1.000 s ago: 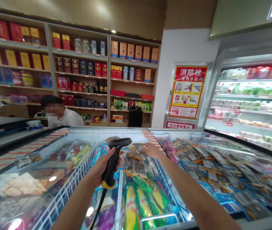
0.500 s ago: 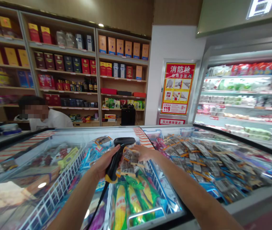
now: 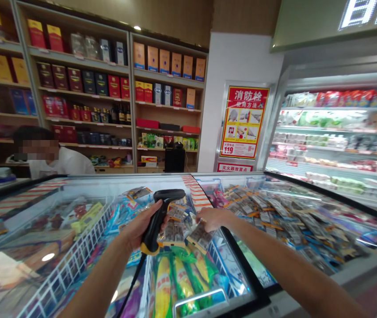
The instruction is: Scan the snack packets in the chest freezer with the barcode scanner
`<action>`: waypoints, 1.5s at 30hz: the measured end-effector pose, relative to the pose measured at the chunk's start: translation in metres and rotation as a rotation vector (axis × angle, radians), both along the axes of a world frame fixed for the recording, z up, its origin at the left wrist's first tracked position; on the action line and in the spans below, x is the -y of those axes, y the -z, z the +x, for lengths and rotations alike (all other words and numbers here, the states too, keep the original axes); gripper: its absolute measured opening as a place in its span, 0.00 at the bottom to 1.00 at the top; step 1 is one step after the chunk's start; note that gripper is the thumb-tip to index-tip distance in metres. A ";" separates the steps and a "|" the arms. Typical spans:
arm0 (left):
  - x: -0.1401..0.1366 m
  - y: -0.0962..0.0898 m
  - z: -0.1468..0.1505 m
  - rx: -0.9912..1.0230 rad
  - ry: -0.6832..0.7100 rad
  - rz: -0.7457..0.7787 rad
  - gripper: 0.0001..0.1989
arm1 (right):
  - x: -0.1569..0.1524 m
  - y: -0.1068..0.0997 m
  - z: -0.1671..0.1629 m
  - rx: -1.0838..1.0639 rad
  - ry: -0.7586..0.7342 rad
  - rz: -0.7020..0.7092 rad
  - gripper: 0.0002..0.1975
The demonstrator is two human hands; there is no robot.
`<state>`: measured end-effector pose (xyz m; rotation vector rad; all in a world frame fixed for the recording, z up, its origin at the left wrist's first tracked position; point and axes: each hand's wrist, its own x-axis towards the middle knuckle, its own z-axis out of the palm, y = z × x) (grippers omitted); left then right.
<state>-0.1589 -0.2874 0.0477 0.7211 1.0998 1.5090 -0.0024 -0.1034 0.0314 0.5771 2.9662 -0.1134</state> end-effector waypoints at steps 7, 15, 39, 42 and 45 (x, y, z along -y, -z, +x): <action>0.000 -0.002 0.005 -0.012 0.007 -0.002 0.15 | -0.024 0.006 0.047 -0.417 0.272 -0.512 0.11; -0.004 0.002 0.025 -0.020 0.000 -0.062 0.15 | -0.043 0.052 0.031 -1.241 0.547 -0.830 0.17; -0.002 0.005 0.027 -0.053 -0.041 -0.049 0.14 | -0.081 0.063 0.049 -1.248 0.727 -0.306 0.22; -0.002 0.006 0.028 -0.090 -0.095 -0.063 0.13 | -0.089 0.049 0.065 -1.192 0.831 -0.088 0.25; -0.002 0.008 0.027 -0.115 -0.094 -0.069 0.14 | -0.094 0.040 0.076 -1.096 0.849 0.056 0.25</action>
